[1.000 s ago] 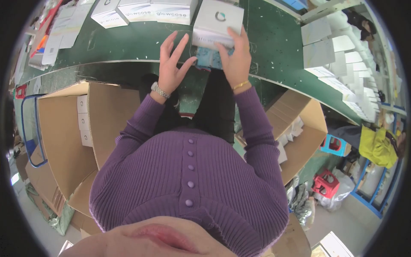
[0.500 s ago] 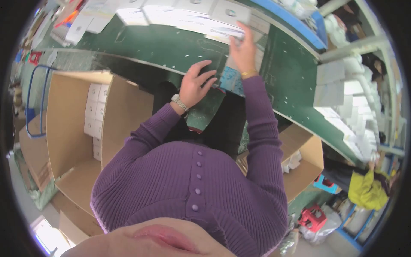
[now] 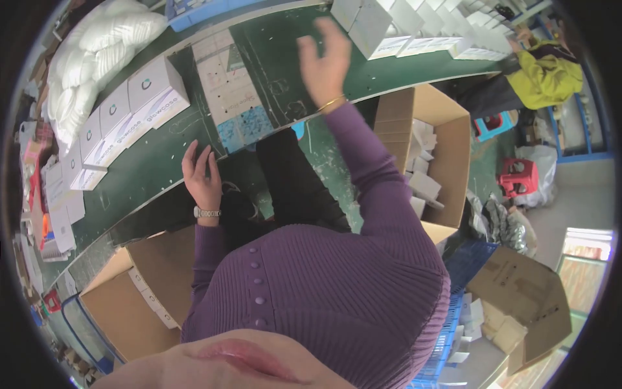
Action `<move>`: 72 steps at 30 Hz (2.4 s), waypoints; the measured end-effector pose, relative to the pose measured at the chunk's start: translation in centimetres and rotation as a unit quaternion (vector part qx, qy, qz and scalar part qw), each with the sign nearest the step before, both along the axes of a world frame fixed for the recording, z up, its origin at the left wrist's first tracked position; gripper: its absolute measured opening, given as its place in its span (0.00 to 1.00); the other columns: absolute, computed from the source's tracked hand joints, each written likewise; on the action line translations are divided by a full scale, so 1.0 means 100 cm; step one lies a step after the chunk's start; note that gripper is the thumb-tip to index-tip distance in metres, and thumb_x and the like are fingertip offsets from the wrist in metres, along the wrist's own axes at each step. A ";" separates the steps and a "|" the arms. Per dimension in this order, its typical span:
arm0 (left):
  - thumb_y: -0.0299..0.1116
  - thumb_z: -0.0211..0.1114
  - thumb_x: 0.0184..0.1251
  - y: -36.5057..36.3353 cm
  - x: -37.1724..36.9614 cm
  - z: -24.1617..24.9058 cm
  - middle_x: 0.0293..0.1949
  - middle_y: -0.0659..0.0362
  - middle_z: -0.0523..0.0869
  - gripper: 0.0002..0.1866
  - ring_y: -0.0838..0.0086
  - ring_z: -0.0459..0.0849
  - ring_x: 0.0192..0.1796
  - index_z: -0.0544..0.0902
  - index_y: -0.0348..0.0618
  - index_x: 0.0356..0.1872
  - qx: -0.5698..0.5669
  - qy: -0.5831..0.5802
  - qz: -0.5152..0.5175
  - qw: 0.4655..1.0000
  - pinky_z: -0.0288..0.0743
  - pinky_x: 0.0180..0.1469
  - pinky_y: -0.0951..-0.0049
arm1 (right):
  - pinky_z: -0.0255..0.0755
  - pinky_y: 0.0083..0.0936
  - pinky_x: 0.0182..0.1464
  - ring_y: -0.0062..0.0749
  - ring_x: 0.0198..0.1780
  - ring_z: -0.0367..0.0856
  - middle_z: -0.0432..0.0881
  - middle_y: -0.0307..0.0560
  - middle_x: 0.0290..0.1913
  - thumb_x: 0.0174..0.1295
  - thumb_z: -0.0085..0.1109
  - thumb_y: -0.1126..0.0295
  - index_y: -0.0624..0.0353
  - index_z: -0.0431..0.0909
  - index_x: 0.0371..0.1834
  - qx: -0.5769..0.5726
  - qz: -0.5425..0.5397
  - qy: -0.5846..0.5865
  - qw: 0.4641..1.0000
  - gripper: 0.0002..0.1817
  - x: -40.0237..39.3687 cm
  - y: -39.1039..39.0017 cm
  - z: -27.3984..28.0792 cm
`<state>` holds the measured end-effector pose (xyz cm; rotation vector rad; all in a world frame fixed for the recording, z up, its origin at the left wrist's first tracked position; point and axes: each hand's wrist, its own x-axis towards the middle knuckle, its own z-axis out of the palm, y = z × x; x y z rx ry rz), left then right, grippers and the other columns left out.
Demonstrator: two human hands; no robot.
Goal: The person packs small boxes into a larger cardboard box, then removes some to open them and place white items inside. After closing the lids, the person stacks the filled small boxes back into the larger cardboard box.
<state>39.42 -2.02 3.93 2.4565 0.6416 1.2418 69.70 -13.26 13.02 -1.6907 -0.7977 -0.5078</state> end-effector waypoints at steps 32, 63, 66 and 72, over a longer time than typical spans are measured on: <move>0.42 0.38 0.85 -0.032 0.025 0.091 0.77 0.47 0.66 0.29 0.58 0.64 0.78 0.62 0.37 0.78 -0.205 -0.136 -0.139 0.959 0.59 0.79 0.57 | 0.77 0.31 0.46 0.40 0.42 0.85 0.89 0.52 0.42 0.67 0.59 0.82 0.66 0.87 0.41 0.055 0.079 -0.184 0.978 0.07 -0.142 -0.043 0.050; 0.28 0.59 0.71 -0.026 0.055 0.091 0.64 0.59 0.80 0.15 0.58 0.70 0.73 0.89 0.54 0.54 -0.159 -0.034 -0.146 0.976 0.42 0.84 0.45 | 0.70 0.28 0.58 0.24 0.46 0.79 0.79 0.37 0.44 0.71 0.53 0.62 0.53 0.79 0.38 -0.042 0.318 0.350 0.880 0.09 -0.099 -0.023 0.090; 0.29 0.59 0.71 -0.028 0.055 0.089 0.66 0.56 0.79 0.17 0.54 0.68 0.74 0.84 0.51 0.58 -0.198 -0.064 -0.156 0.966 0.40 0.84 0.45 | 0.69 0.24 0.55 0.23 0.48 0.75 0.79 0.36 0.45 0.68 0.61 0.72 0.54 0.80 0.44 -0.052 0.356 0.299 0.884 0.04 -0.101 -0.041 0.068; 0.35 0.66 0.67 -0.025 0.048 0.073 0.71 0.48 0.68 0.32 0.48 0.61 0.79 0.65 0.41 0.70 -0.285 -0.079 -0.170 0.940 0.61 0.76 0.50 | 0.73 0.25 0.59 0.31 0.56 0.77 0.80 0.43 0.55 0.65 0.70 0.73 0.55 0.79 0.61 -0.116 0.298 0.093 0.943 0.21 -0.117 -0.058 0.024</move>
